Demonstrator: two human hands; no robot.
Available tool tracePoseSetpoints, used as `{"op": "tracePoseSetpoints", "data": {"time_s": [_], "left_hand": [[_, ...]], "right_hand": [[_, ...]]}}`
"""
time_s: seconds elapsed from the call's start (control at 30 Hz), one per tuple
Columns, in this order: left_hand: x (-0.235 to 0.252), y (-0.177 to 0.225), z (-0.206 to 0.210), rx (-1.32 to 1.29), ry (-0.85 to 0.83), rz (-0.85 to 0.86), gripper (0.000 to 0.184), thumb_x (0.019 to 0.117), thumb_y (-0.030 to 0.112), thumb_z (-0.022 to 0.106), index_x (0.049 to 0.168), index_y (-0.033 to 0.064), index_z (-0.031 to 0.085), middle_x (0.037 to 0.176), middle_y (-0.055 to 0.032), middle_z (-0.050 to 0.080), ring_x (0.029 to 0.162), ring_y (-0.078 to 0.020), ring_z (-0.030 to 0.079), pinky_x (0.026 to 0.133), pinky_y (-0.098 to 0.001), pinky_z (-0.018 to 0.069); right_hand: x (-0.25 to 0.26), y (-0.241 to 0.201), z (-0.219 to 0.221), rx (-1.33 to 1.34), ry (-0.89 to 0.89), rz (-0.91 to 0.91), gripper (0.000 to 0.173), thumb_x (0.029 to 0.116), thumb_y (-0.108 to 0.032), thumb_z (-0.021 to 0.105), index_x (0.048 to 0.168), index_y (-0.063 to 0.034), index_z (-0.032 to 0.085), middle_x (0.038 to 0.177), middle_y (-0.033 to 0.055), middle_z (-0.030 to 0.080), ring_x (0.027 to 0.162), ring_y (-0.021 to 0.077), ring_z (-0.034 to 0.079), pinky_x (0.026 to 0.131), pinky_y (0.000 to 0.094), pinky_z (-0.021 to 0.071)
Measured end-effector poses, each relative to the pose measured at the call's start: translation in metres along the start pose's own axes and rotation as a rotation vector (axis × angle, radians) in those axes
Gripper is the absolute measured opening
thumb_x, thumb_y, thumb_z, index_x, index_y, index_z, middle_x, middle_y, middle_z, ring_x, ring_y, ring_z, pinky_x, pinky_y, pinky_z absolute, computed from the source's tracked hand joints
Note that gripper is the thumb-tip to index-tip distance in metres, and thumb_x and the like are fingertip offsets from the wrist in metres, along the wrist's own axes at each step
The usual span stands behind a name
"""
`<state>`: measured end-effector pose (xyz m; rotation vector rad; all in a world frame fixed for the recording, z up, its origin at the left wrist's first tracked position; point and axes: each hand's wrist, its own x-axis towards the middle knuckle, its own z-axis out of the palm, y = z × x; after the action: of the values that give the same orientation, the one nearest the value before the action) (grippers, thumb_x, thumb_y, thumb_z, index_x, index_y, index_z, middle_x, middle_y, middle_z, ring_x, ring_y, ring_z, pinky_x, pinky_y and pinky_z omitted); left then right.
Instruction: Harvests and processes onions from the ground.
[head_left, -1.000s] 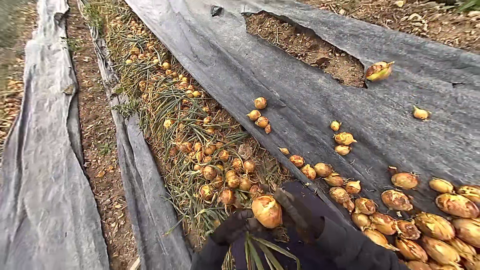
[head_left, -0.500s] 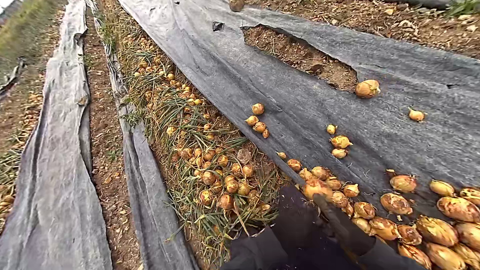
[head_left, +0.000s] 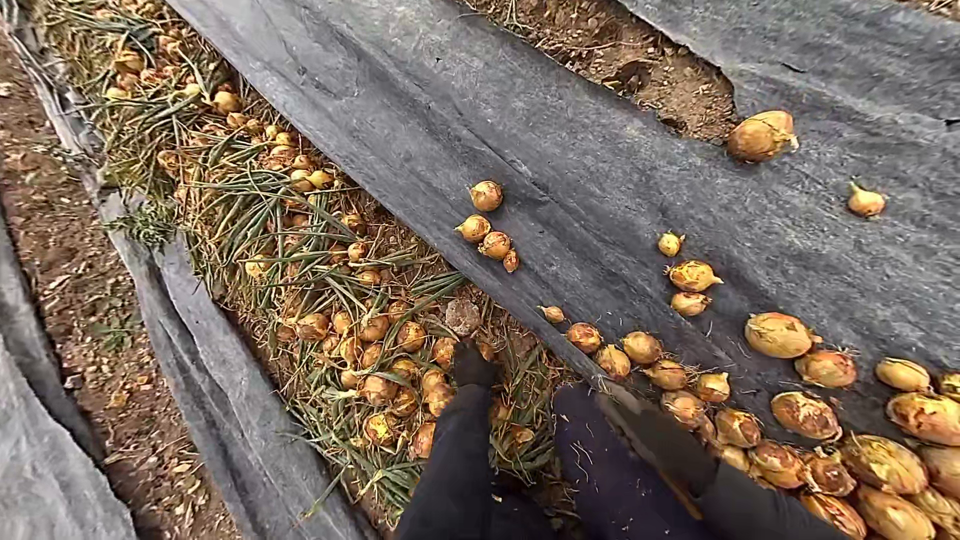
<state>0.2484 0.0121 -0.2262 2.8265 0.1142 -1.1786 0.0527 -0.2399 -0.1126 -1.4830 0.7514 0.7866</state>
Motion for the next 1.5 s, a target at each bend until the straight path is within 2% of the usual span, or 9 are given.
{"op": "tracePoseSetpoints", "data": {"time_s": [0.2, 0.47, 0.63, 0.73, 0.87, 1.07, 1.2, 1.33, 1.5], "left_hand": [[-0.108, -0.025, -0.033, -0.692, -0.262, 0.358, 0.091, 0.0655, 0.040, 0.091, 0.142, 0.0068, 0.056, 0.142, -0.0164, 0.058, 0.130, -0.0230, 0.057, 0.111, -0.0408, 0.0474], [-0.206, 0.077, -0.032, -0.638, -0.299, 0.814, 0.081, 0.0755, 0.036, 0.089, 0.145, 0.0112, 0.056, 0.146, -0.0147, 0.056, 0.129, -0.0275, 0.058, 0.108, -0.0481, 0.0495], [-0.211, 0.029, -0.032, -0.593, 0.039, 0.353, 0.039, 0.0970, 0.026, 0.067, 0.130, 0.0043, 0.067, 0.132, -0.0177, 0.066, 0.120, -0.0297, 0.064, 0.106, -0.0478, 0.0505], [-0.180, -0.087, -0.010, -0.528, 0.294, -0.148, 0.056, 0.0911, 0.026, 0.074, 0.140, 0.0027, 0.057, 0.141, -0.0244, 0.056, 0.124, -0.0362, 0.060, 0.105, -0.0501, 0.0502], [-0.145, -0.184, 0.046, -0.847, 0.203, -0.435, 0.060, 0.0915, 0.023, 0.079, 0.140, -0.0033, 0.055, 0.127, -0.0242, 0.065, 0.115, -0.0324, 0.065, 0.099, -0.0499, 0.0529], [-0.192, -0.194, 0.034, -1.539, -0.044, -0.162, 0.032, 0.1088, 0.027, 0.048, 0.102, -0.0011, 0.062, 0.056, 0.0024, 0.044, 0.039, -0.0064, 0.038, 0.037, -0.0229, 0.0371], [-0.284, -0.186, -0.013, -1.722, -0.392, 0.150, 0.043, 0.0765, 0.049, 0.088, 0.081, 0.0128, 0.065, 0.052, 0.0060, 0.051, 0.038, -0.0038, 0.047, 0.036, -0.0208, 0.0414], [-0.339, -0.166, -0.018, -1.579, -0.679, 0.287, 0.042, 0.0751, 0.055, 0.087, 0.078, 0.0183, 0.066, 0.054, 0.0069, 0.056, 0.040, -0.0021, 0.050, 0.038, -0.0189, 0.0426], [-0.363, -0.116, -0.017, -1.107, 0.000, 0.391, 0.021, 0.0923, 0.025, 0.067, 0.100, 0.0056, 0.071, 0.074, 0.0051, 0.066, 0.063, -0.0020, 0.058, 0.062, -0.0224, 0.0517]], "right_hand": [[0.027, -0.044, 0.042, -0.285, -0.168, -0.079, 0.085, 0.0956, -0.070, 0.050, 0.158, -0.0130, 0.038, 0.132, 0.0223, 0.063, 0.118, 0.0361, 0.064, 0.100, 0.0585, 0.0498], [-0.045, 0.003, -0.021, 0.077, 0.294, -0.049, 0.057, 0.1024, -0.063, 0.042, 0.084, -0.0117, 0.060, 0.054, -0.0005, 0.046, 0.041, 0.0134, 0.044, 0.039, 0.0336, 0.0430], [-0.090, 0.034, -0.110, 0.117, 0.773, -0.204, 0.048, 0.1093, -0.031, 0.045, 0.132, 0.0105, 0.052, 0.097, 0.0139, 0.060, 0.072, 0.0071, 0.050, 0.071, 0.0289, 0.0490], [-0.076, 0.066, -0.126, 0.189, 0.597, -0.198, 0.046, 0.1069, -0.048, 0.043, 0.122, -0.0063, 0.057, 0.066, -0.0037, 0.051, 0.046, 0.0032, 0.046, 0.042, 0.0235, 0.0442], [-0.053, 0.017, -0.045, -0.004, 0.342, 0.014, 0.049, 0.1043, -0.052, 0.046, 0.100, -0.0063, 0.061, 0.066, 0.0019, 0.053, 0.050, 0.0144, 0.052, 0.048, 0.0344, 0.0492], [-0.023, -0.018, 0.065, -0.594, -0.199, -0.200, 0.059, 0.1041, -0.054, 0.046, 0.151, -0.0192, 0.050, 0.108, 0.0198, 0.070, 0.095, 0.0363, 0.069, 0.089, 0.0583, 0.0530], [-0.047, -0.055, 0.119, -0.371, -0.484, -0.188, 0.085, 0.0951, -0.061, 0.059, 0.160, -0.0126, 0.034, 0.134, 0.0225, 0.061, 0.123, 0.0337, 0.061, 0.106, 0.0545, 0.0464], [-0.101, -0.059, 0.140, -0.022, -0.510, -0.259, 0.058, 0.0925, -0.069, 0.056, 0.107, -0.0143, 0.066, 0.082, -0.0043, 0.064, 0.068, 0.0058, 0.060, 0.062, 0.0277, 0.0518], [-0.128, -0.023, 0.106, -0.318, 0.088, -0.697, 0.051, 0.1059, -0.043, 0.046, 0.120, 0.0013, 0.069, 0.107, 0.0177, 0.072, 0.102, 0.0243, 0.070, 0.095, 0.0450, 0.0555]]}}
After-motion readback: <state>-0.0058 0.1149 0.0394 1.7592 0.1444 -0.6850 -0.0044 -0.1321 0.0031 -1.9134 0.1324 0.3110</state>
